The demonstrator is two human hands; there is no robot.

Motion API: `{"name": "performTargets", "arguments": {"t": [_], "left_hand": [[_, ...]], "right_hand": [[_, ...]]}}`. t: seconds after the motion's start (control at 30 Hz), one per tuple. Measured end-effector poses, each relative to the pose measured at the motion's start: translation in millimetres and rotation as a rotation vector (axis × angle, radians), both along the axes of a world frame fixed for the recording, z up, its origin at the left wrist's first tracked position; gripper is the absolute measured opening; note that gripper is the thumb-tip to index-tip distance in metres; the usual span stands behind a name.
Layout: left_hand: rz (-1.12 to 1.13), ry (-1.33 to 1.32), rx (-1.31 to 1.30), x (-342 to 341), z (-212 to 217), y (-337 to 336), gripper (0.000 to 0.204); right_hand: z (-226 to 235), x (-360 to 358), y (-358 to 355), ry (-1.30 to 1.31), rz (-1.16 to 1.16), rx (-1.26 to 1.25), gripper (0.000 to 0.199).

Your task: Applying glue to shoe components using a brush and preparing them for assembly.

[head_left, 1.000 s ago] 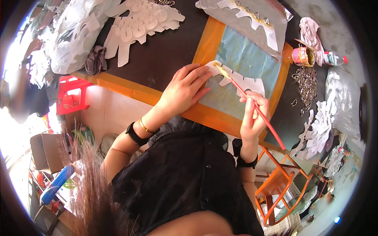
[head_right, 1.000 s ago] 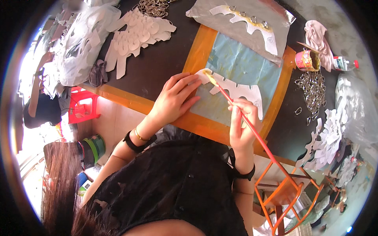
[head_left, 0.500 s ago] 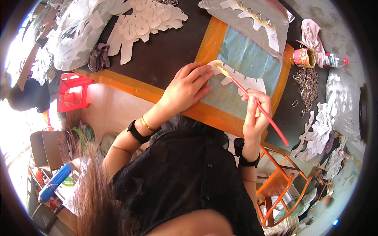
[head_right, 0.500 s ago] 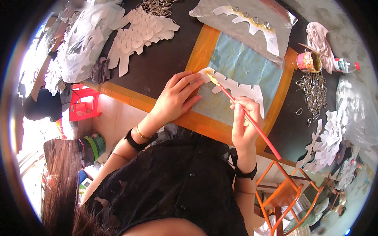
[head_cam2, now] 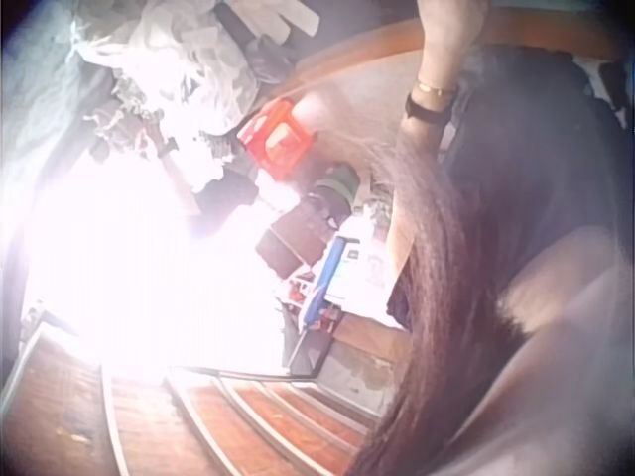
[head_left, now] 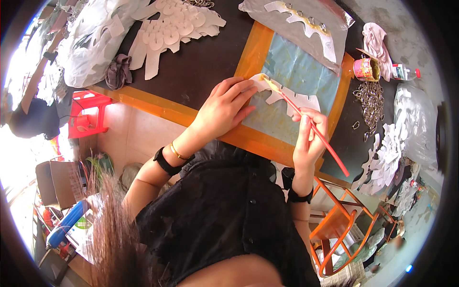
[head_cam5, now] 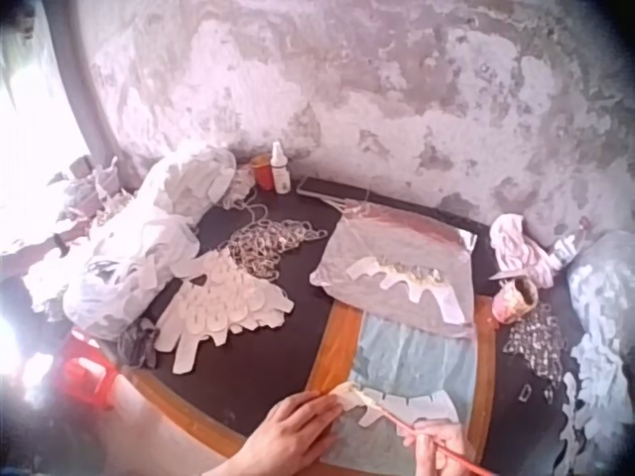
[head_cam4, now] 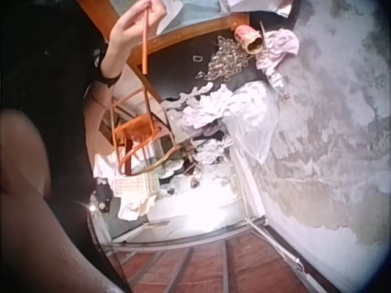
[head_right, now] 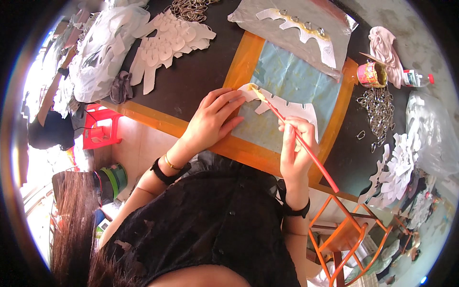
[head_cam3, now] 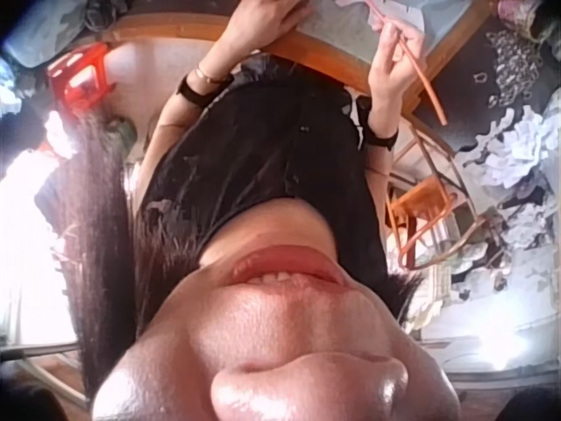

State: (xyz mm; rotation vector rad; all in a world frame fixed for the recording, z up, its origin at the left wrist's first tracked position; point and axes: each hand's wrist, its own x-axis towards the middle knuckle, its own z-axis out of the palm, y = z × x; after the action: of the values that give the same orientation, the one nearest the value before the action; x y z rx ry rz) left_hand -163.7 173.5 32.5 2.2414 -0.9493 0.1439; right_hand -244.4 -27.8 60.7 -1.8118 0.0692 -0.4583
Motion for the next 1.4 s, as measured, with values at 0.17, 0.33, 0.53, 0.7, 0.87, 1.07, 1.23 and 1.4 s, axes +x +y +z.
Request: {"name": "performTargets", "arguments": {"t": [0.17,0.33,0.53,0.7,0.87,1.07,1.23,1.4], "left_hand": [[0.003,-0.009,0.002,1.2,-2.7,0.2,0.038],[-0.002,-0.018,-0.002,1.1,-2.2,-1.4,0.038],[-0.002,-0.017,-0.004,0.6,-1.5,0.3,0.039],[0.001,-0.014,0.001,0.7,-1.4,0.9,0.039],[0.002,-0.018,0.007,-0.3,-1.3,-0.2,0.040],[-0.003,-0.003,-0.003,-1.0,-0.3,-1.3,0.040],[-0.013,-0.003,-0.006,1.1,-2.2,-1.5,0.041],[0.021,-0.001,0.038,1.0,-0.3,2.2,0.042]], "right_hand": [[0.8,1.2,-0.2,-0.039,-0.019,0.018,0.009],[0.5,-8.0,-2.9,-0.016,-0.004,0.033,0.010],[2.8,-5.7,0.9,0.003,-0.004,-0.074,0.009],[7.5,-11.5,-2.1,-0.036,0.006,-0.067,0.009],[0.9,-14.9,0.2,-0.056,0.001,-0.225,0.019],[15.2,-13.1,0.5,-0.075,0.109,-0.428,0.023],[15.6,-16.8,2.8,-0.167,0.088,-0.540,0.017],[13.1,-18.4,5.1,-0.187,0.046,-0.537,0.018]]}}
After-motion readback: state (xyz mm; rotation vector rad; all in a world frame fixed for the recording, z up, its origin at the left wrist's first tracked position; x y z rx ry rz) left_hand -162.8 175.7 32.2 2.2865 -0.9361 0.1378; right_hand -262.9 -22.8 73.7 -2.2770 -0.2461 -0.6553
